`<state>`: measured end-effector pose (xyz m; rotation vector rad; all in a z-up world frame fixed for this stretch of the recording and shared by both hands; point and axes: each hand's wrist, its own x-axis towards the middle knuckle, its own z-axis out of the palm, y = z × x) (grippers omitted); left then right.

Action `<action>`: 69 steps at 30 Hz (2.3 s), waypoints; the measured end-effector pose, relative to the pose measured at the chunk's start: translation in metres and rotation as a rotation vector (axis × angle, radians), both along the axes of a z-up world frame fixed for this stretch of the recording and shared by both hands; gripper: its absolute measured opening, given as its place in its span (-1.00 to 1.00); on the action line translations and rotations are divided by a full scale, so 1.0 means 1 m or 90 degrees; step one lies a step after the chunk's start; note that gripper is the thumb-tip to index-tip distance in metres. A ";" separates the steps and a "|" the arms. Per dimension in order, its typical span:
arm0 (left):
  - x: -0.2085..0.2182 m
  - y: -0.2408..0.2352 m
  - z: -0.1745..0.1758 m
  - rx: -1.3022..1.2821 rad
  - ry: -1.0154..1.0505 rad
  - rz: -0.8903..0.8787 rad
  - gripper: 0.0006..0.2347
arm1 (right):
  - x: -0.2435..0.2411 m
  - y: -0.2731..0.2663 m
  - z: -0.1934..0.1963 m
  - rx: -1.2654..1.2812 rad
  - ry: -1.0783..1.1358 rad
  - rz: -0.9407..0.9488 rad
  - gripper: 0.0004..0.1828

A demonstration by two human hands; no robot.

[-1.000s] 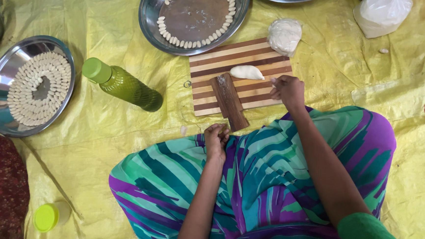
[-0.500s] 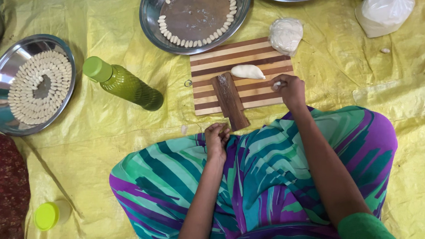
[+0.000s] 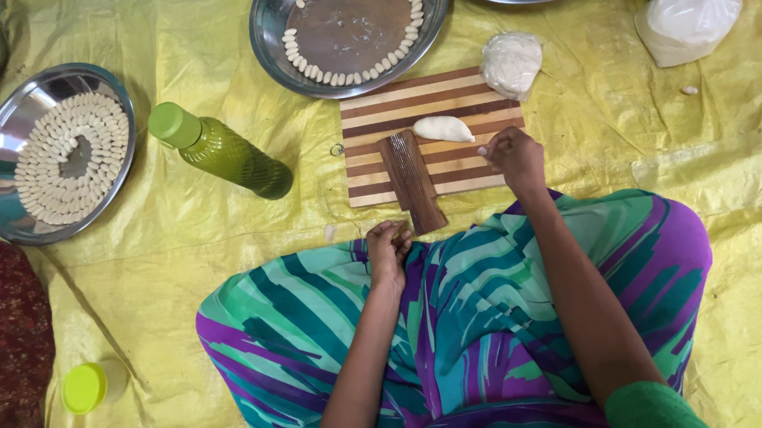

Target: The person sits on a yellow tarp and repeatedly pinches small pieces of dough from a larger lump, rolls them into cylinders, and presses them on a grooved wooden board to create ridges. The finished pieces are placed into a metal tray. A second person is visible arranging similar pieces in another tray.

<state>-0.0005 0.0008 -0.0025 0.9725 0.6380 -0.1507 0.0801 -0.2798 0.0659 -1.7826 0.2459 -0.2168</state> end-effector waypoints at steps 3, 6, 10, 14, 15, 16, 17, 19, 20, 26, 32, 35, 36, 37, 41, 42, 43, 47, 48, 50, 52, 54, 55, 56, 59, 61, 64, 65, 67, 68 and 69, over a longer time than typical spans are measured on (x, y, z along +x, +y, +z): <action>-0.001 0.000 -0.001 0.000 -0.004 0.000 -0.75 | -0.002 0.000 0.003 -0.039 -0.045 0.012 -0.89; 0.000 0.000 -0.002 0.002 0.004 0.004 -0.76 | -0.002 0.000 0.006 0.013 0.052 0.000 -0.87; 0.000 0.000 -0.006 0.022 -0.012 -0.012 -0.77 | -0.003 0.000 0.007 -0.097 -0.067 0.024 -0.86; 0.001 -0.002 -0.011 0.055 -0.019 -0.077 -0.75 | -0.003 0.000 0.007 0.053 0.079 0.008 -0.83; 0.002 -0.003 -0.011 0.062 -0.020 -0.096 -0.74 | -0.003 0.000 0.007 0.036 0.068 0.006 -0.83; 0.002 -0.004 -0.013 0.072 -0.032 -0.113 -0.73 | -0.003 0.000 0.008 0.018 0.057 0.005 -0.82; 0.002 -0.005 -0.014 0.082 -0.043 -0.131 -0.72 | -0.003 0.000 0.008 0.001 0.047 0.004 -0.80; 0.003 -0.006 -0.019 0.086 -0.049 -0.150 -0.70 | -0.004 0.001 0.008 -0.115 -0.060 0.024 -0.84; 0.004 -0.006 -0.022 0.080 -0.044 -0.152 -0.70 | -0.005 0.001 0.008 -0.173 -0.114 0.035 -0.83; 0.006 -0.004 -0.053 0.078 -0.044 -0.143 -0.69 | -0.007 0.002 -0.006 -0.347 -0.034 -0.004 -0.80; 0.006 -0.010 -0.025 0.170 -0.305 0.013 -0.70 | -0.011 0.035 0.002 -0.139 0.015 0.093 -0.81; 0.000 -0.015 0.026 -0.006 -0.264 -0.039 -0.60 | -0.047 0.086 0.022 -0.317 -0.160 0.144 -0.87; -0.002 -0.014 0.044 -0.090 -0.224 -0.085 -0.57 | -0.063 0.107 0.029 -0.322 -0.162 0.126 -0.79; -0.001 -0.013 0.060 -0.183 -0.235 -0.099 -0.53 | -0.079 0.127 0.036 -0.321 -0.140 0.173 -0.77; 0.006 -0.006 0.101 -0.382 -0.302 -0.113 -0.47 | -0.104 0.159 0.074 -0.141 -0.272 0.251 -0.81; 0.008 -0.006 0.104 -0.390 -0.324 -0.111 -0.48 | -0.103 0.161 0.082 -0.119 -0.174 0.209 -0.81; 0.008 -0.006 0.105 -0.352 -0.334 -0.127 -0.47 | -0.101 0.161 0.089 -0.098 -0.076 0.168 -0.81; 0.000 -0.013 0.092 -0.320 -0.339 -0.251 -0.38 | -0.080 0.158 0.093 -0.068 0.094 0.141 -0.65; -0.003 -0.015 0.088 -0.339 -0.333 -0.294 -0.35 | -0.077 0.158 0.087 -0.147 -0.031 0.140 -0.53; -0.004 -0.016 0.082 -0.446 -0.259 -0.268 -0.28 | -0.074 0.163 0.072 -0.251 -0.234 0.135 -0.47; -0.002 -0.015 0.079 -0.437 -0.367 -0.256 -0.20 | -0.086 0.177 0.051 -0.263 -0.223 0.246 -0.40; 0.001 -0.015 0.079 -0.299 -0.652 -0.251 -0.15 | -0.101 0.208 0.028 -0.411 -0.157 0.252 -0.33; 0.001 -0.016 0.080 -0.276 -0.629 -0.244 -0.13 | -0.097 0.239 0.016 -0.836 0.038 0.029 -0.29; 0.001 -0.018 0.080 -0.253 -0.605 -0.236 -0.11 | -0.088 0.255 0.009 -1.189 0.267 -0.143 -0.26; 0.001 -0.015 0.075 -0.199 -0.424 -0.229 -0.06 | -0.088 0.250 0.003 -1.107 0.270 -0.090 -0.11; 0.006 -0.013 0.068 -0.223 -0.364 -0.210 -0.07 | -0.096 0.219 0.014 -0.543 -0.032 0.217 -0.12; 0.017 -0.015 0.056 -0.296 -0.424 -0.181 -0.17 | -0.115 0.199 0.037 -0.221 -0.173 0.353 -0.10; 0.017 -0.018 0.053 -0.293 -0.451 -0.196 -0.19 | -0.116 0.198 0.044 -0.210 -0.173 0.359 -0.08; 0.015 -0.018 0.049 -0.262 -0.450 -0.210 -0.18 | -0.107 0.198 0.054 -0.203 -0.114 0.371 -0.14; 0.013 -0.019 0.048 -0.236 -0.422 -0.210 -0.16 | -0.103 0.198 0.057 -0.199 -0.083 0.375 -0.17; 0.010 -0.016 0.048 -0.210 -0.395 -0.211 -0.14 | -0.104 0.199 0.060 -0.197 -0.102 0.387 -0.17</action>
